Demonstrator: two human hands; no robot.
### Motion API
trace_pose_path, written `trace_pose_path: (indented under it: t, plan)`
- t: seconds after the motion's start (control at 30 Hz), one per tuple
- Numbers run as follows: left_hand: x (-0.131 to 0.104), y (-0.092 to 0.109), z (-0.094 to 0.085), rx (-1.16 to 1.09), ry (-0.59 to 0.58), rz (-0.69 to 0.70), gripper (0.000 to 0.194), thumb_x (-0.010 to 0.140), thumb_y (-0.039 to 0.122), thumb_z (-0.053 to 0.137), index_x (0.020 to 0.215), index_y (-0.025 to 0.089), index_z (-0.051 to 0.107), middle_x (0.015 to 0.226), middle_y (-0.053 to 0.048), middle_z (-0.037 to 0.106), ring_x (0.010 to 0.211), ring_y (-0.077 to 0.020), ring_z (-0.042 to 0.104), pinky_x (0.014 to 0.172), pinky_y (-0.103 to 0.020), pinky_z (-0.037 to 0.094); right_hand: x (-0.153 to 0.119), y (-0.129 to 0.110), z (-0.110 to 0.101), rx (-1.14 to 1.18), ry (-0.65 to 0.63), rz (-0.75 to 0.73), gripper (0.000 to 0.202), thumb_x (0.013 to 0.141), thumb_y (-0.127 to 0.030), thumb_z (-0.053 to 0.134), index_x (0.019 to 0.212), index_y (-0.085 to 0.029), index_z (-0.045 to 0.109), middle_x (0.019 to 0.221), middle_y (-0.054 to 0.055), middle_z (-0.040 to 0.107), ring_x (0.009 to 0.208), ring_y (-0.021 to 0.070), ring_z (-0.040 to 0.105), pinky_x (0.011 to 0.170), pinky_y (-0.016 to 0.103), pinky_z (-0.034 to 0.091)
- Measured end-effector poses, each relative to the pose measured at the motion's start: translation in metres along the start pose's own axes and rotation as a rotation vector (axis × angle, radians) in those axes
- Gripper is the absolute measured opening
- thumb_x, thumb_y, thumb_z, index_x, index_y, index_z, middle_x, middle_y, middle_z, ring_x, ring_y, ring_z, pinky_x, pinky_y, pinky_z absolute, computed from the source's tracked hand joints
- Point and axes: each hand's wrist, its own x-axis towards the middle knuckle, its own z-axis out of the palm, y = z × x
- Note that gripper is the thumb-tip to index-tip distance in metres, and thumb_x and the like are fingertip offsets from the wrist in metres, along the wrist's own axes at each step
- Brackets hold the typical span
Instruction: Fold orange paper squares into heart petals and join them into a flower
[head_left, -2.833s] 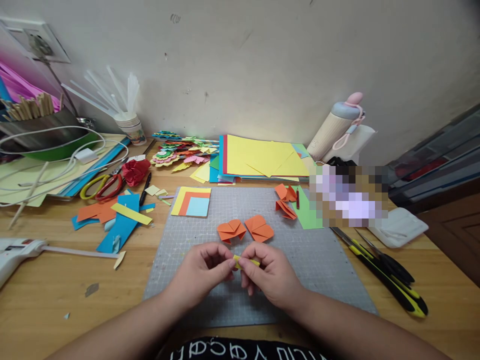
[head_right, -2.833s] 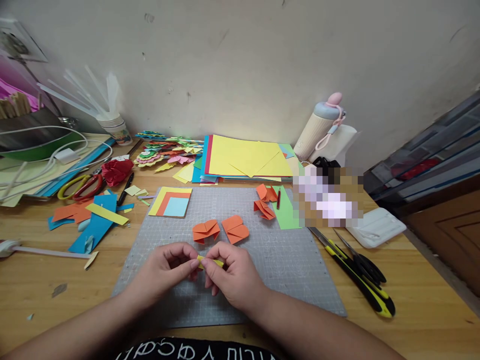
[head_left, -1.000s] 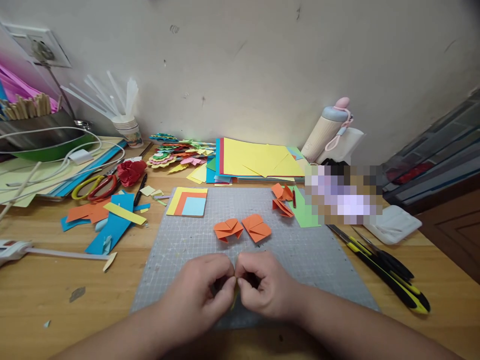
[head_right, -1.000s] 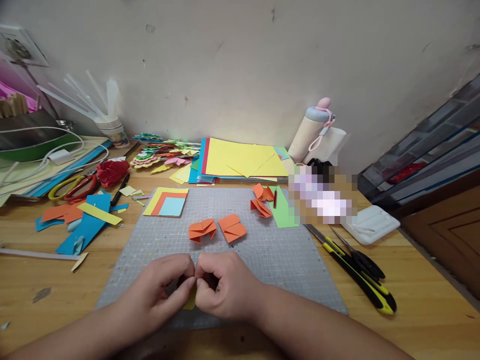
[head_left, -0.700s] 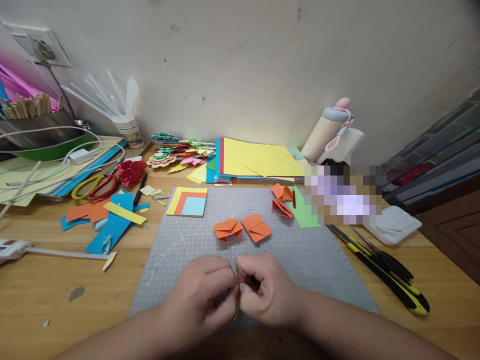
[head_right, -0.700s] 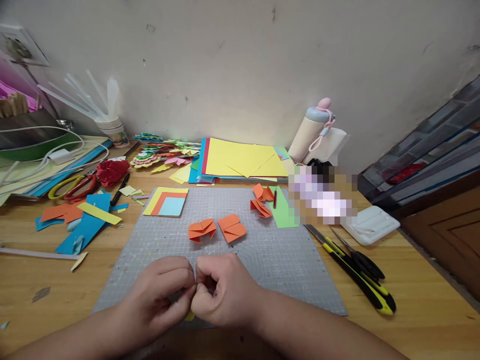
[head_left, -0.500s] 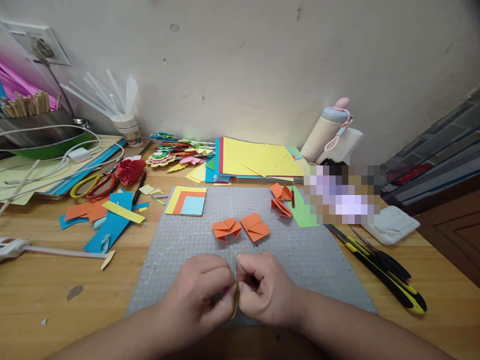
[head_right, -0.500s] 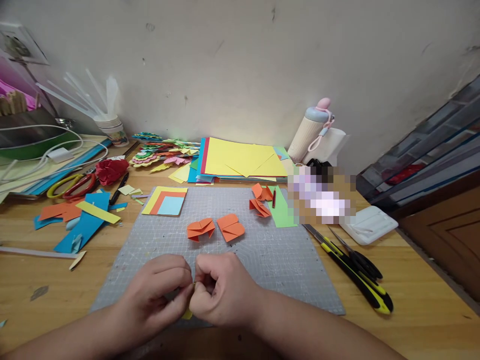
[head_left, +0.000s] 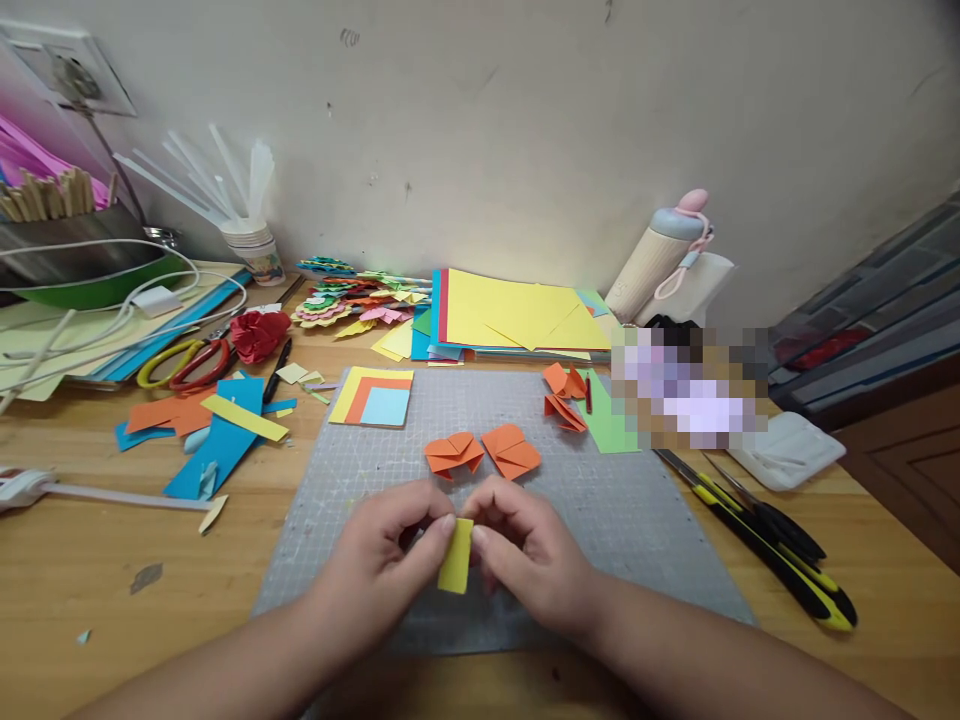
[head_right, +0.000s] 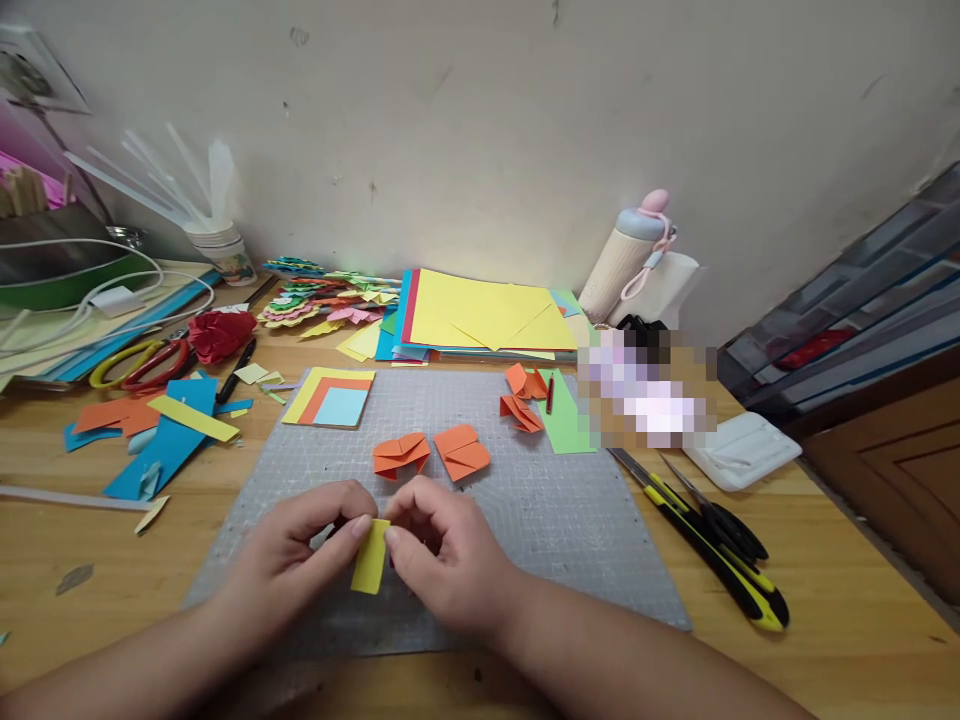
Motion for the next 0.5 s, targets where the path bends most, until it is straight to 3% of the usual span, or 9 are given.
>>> trace_pose_path:
  t: [0.1, 0.23, 0.4, 0.5]
  plan:
    - [0.0009, -0.0023, 0.0034, -0.030, -0.026, -0.051, 0.022, 0.087, 0.026, 0.045, 0.068, 0.018, 0.052, 0.063, 0.002, 0.050, 0.059, -0.0124, 0.047, 0.056, -0.024, 0.039, -0.0020, 0.0016, 0.0004, -0.106, 0.012, -0.025, 0.018, 0.086, -0.025, 0.048, 0.069, -0.020, 0.046, 0.053, -0.006, 0.044, 0.044, 0.0080, 0.041, 0.044, 0.020, 0.035]
    - [0.0007, -0.0016, 0.0027, 0.006, -0.099, -0.056, 0.014, 0.082, 0.019, 0.047, 0.069, 0.018, 0.050, 0.062, 0.004, 0.048, 0.058, -0.0113, 0.045, 0.055, -0.022, 0.036, 0.0002, 0.0019, -0.0029, -0.251, -0.020, -0.127, 0.018, 0.079, -0.017, 0.050, 0.063, -0.019, 0.043, 0.052, -0.006, 0.042, 0.046, 0.0072, 0.036, 0.044, 0.019, 0.031]
    - [0.0001, -0.0013, 0.0038, 0.116, -0.180, 0.021, 0.014, 0.068, 0.008, 0.045, 0.058, 0.018, 0.042, 0.056, 0.006, 0.040, 0.054, -0.0092, 0.038, 0.052, -0.020, 0.030, 0.0014, 0.0039, 0.0003, -0.287, -0.085, -0.191, 0.018, 0.069, -0.010, 0.049, 0.056, -0.019, 0.040, 0.050, -0.007, 0.035, 0.045, 0.0064, 0.031, 0.043, 0.018, 0.027]
    - [-0.0013, 0.0012, 0.0050, 0.130, -0.188, -0.006, 0.013, 0.063, 0.009, 0.044, 0.056, 0.018, 0.039, 0.053, 0.007, 0.036, 0.052, -0.0085, 0.034, 0.050, -0.020, 0.027, -0.0001, 0.0053, 0.0040, -0.290, -0.070, -0.228, 0.022, 0.066, -0.009, 0.047, 0.051, -0.019, 0.035, 0.049, -0.007, 0.030, 0.045, 0.0064, 0.028, 0.043, 0.019, 0.025]
